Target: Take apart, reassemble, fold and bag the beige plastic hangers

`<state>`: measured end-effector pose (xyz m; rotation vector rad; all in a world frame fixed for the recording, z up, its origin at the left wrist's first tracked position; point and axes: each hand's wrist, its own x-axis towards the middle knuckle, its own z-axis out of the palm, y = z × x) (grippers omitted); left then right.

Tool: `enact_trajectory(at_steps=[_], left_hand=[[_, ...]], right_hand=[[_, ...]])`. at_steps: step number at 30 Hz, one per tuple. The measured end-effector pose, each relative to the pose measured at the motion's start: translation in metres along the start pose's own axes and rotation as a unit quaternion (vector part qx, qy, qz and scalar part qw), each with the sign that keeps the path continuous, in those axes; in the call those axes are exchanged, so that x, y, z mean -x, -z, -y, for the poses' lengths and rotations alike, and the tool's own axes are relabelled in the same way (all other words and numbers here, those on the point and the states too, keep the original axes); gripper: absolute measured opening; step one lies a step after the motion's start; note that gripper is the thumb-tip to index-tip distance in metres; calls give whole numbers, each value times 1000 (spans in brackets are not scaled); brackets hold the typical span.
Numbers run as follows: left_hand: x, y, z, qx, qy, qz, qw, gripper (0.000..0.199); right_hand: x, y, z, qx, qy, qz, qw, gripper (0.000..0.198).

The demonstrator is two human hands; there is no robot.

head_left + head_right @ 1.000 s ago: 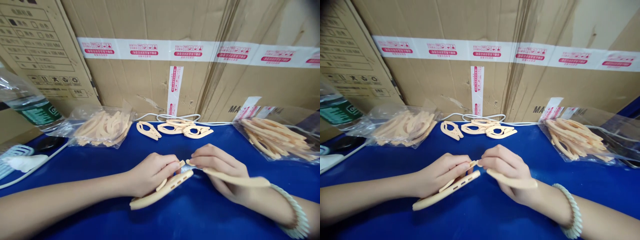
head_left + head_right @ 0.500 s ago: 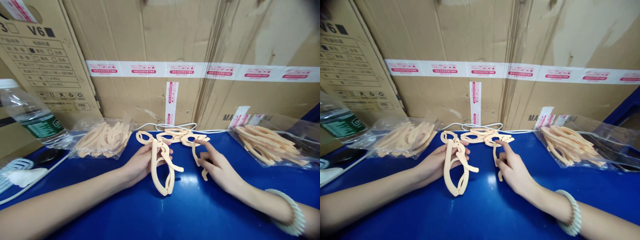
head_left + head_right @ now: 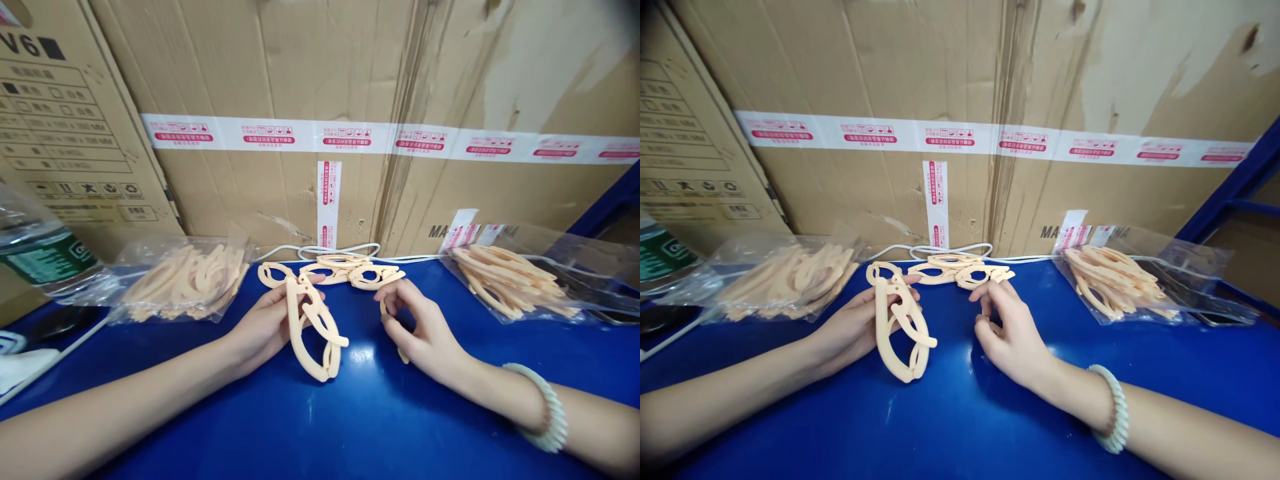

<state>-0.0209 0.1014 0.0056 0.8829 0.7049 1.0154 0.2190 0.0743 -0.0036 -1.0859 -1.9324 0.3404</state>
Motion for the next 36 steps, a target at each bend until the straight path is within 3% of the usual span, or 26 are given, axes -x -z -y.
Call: enact_trajectory(at_steps=[5,9,14,20,23,28,36], left_hand=[[2,-3,3,-19,-12,-19,1000,28],[4,-3,1,-13,-13,-21,1000,28],[5,-3,1,4,-6,11,1000,53],[13,-6,4,-132,-55,115,983,50],[16,-7,4,-176,-58,137,973,44],[14,-8,4,-221,-57,140,963,18],[14,-6,3,-228,-49,127,964,24]], right_hand=[[9,3,22,98,239,101,961,31],[10,2,28,151,330,117,925,24],[9,1,27,161,345,113,918,23],[11,1,32,185,428,143,873,24],[10,0,35,182,455,153,858,24],[10,0,32,188,416,122,881,32],[17,-4,27,216,342,102,909,26]])
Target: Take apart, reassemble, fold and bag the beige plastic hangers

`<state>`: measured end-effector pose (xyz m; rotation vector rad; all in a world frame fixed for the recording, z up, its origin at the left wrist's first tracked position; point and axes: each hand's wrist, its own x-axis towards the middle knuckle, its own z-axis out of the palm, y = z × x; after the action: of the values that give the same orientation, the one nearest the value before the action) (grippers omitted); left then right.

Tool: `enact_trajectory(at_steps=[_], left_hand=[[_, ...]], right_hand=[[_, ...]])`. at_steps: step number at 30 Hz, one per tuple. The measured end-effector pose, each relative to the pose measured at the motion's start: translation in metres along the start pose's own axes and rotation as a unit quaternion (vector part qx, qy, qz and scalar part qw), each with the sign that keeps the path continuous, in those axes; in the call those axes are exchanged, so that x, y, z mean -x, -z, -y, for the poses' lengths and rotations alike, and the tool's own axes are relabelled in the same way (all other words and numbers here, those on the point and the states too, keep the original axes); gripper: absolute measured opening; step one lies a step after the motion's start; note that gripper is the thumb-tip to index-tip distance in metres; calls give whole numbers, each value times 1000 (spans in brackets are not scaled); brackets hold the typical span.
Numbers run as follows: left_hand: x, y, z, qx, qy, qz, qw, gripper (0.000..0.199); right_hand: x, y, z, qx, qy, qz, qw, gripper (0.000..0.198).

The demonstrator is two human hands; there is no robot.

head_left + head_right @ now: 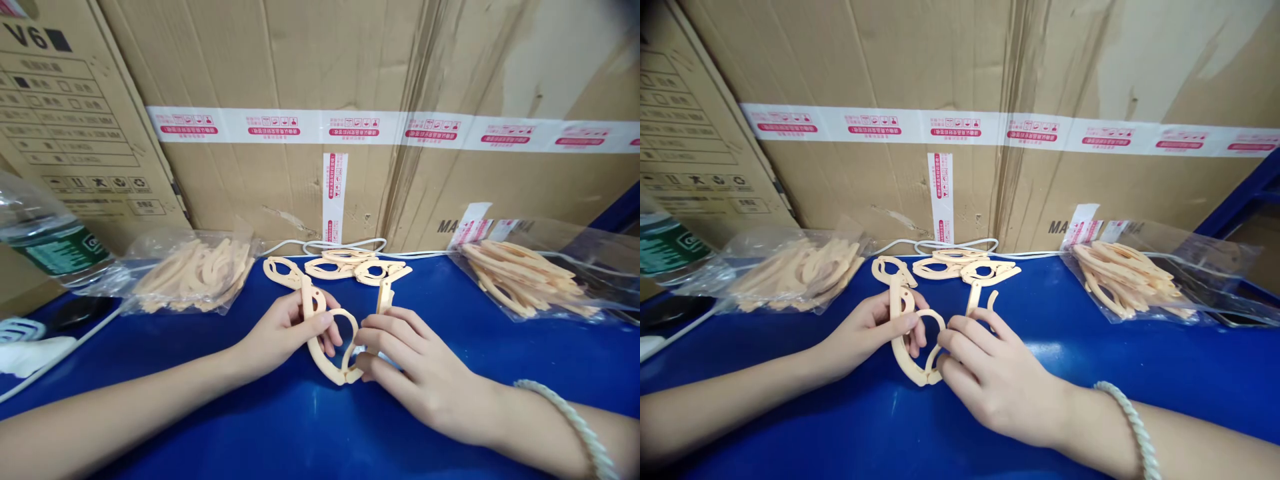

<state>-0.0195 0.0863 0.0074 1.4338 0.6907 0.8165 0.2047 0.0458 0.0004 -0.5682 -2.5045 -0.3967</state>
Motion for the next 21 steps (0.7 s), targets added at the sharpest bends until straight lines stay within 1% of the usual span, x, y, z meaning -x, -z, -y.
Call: enact_trajectory(at_steps=[4,6,9,15,19,21], left_hand=[[1,0,1,-35,-17,-26,999,22],[1,0,2,-54,-21,-45,997,20],[-1,2,4,-55,-8,-48,997,25],[-1,1,4,-15,19,-35,999,29],[-1,-1,3,23,38,-47,998,27],[-3,0,3,58,52,-67,995,27]], right_hand=[[-1,-2,0,22,-66,41,997,38],[-2,-2,0,27,-86,63,994,43],[-2,-1,0,44,-71,68,994,45],[-2,2,2,51,-25,27,998,44],[-1,4,3,54,-13,16,998,42],[-1,6,4,73,7,-5,997,35]])
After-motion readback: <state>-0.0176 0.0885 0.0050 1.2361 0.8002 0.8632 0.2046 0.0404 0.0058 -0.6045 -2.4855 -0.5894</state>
